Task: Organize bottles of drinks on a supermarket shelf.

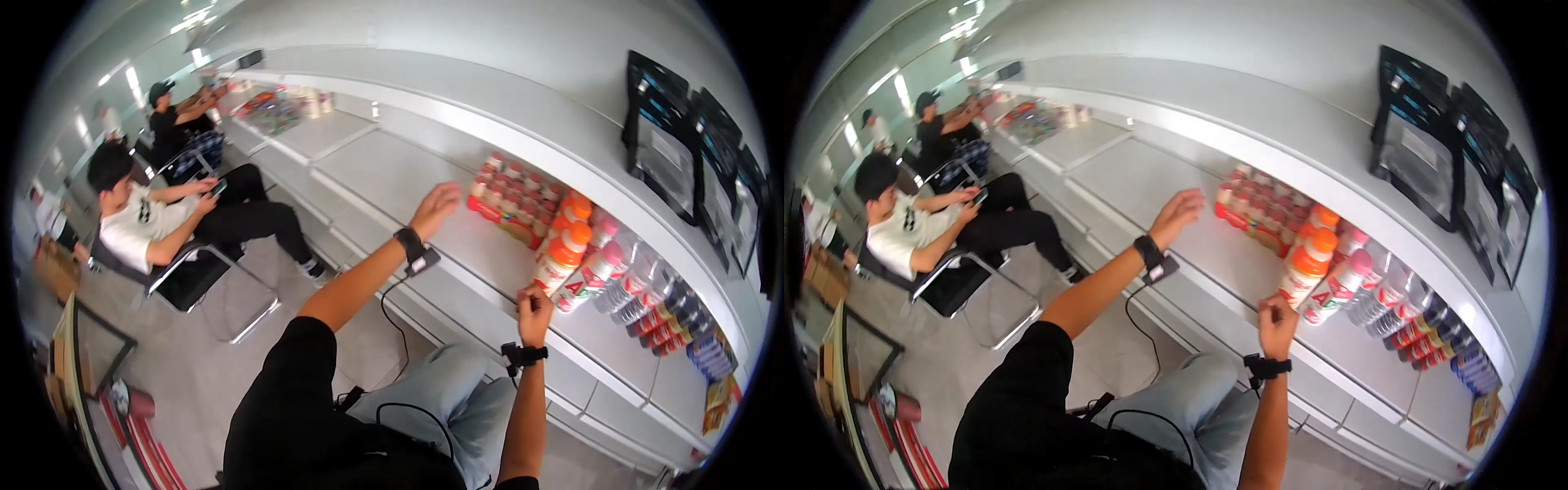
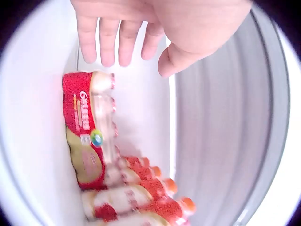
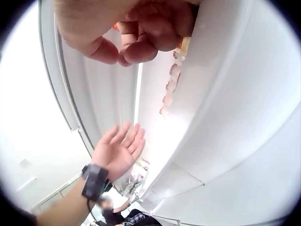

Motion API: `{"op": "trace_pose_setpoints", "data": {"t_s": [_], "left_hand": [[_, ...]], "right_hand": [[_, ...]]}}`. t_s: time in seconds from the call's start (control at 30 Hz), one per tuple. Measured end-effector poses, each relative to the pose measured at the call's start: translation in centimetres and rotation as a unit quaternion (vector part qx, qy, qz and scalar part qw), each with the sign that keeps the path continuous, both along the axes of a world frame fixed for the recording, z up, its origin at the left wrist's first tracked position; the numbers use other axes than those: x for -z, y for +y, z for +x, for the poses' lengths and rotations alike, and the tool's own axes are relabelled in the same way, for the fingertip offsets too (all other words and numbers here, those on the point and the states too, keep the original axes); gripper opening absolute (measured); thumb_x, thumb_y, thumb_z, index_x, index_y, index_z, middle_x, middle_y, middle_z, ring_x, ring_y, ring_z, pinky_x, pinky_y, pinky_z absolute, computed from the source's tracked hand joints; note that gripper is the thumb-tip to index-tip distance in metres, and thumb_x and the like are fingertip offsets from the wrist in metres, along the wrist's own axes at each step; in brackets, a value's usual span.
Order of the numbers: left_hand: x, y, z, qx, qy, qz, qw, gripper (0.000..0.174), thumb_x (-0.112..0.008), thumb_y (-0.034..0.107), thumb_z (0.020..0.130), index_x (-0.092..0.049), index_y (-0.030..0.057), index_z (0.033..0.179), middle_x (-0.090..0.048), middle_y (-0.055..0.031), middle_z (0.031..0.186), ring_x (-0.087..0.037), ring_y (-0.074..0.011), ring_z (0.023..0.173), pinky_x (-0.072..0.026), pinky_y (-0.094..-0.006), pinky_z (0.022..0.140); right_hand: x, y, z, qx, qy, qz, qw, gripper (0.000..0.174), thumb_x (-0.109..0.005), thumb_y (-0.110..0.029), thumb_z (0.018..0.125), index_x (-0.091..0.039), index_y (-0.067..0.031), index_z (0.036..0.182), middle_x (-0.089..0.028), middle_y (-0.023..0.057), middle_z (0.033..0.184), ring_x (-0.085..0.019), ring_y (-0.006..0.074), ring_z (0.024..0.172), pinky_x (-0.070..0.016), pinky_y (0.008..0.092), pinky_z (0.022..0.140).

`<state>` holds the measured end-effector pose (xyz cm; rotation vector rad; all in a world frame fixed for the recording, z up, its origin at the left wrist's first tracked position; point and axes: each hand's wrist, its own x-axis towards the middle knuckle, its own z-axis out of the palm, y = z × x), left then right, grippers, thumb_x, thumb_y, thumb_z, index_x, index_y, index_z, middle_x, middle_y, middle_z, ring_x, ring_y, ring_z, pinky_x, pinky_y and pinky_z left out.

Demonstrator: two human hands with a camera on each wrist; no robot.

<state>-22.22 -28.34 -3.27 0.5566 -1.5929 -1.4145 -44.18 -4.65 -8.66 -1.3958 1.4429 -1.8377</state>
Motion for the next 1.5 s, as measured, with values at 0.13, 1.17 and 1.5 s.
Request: {"op": "trace_pose_setpoints", "data": {"t_s": [0.13,1.17,1.5], "left_hand": [[-0.8,10.9,6.3,0.092,0.054,0.057,0.993,0.027,-0.052,0.017,0.099,-0.057,0.0005,0.119,-0.068,-0.0102,0.102,-0.066,-0.0192,0.094,-0.0520,-0.0329,0.088],[12.4,25.2,13.0,-0.025,-0.218,0.026,0.975,0.026,-0.064,0.023,0.092,-0.064,0.0112,0.116,-0.070,-0.0043,0.089,-0.058,-0.0107,0.057,-0.0459,-0.0260,0.055],[11.6,26.3,13.3,-0.018,-0.239,0.017,0.971,0.029,-0.065,0.022,0.093,-0.064,0.0156,0.121,-0.068,-0.0019,0.077,-0.054,-0.0094,0.055,-0.0427,-0.0263,0.054]], "right_hand": [[-1.0,0.5,0.0,-0.046,-0.033,0.013,0.998,0.018,-0.057,-0.011,0.094,-0.053,-0.0054,0.078,-0.052,-0.0019,0.067,-0.048,0.0065,0.058,-0.0379,0.0215,0.053],[7.8,27.1,-2.1,0.216,-0.129,0.220,0.943,0.020,-0.058,-0.027,0.097,-0.061,-0.0082,0.091,-0.060,0.0000,0.077,-0.041,0.0017,0.053,-0.0245,0.0188,0.045],[10.0,31.3,-3.1,0.284,-0.182,0.235,0.912,0.017,-0.058,-0.028,0.097,-0.060,-0.0108,0.095,-0.058,-0.0005,0.080,-0.039,0.0008,0.055,-0.0230,0.0181,0.046]]}}
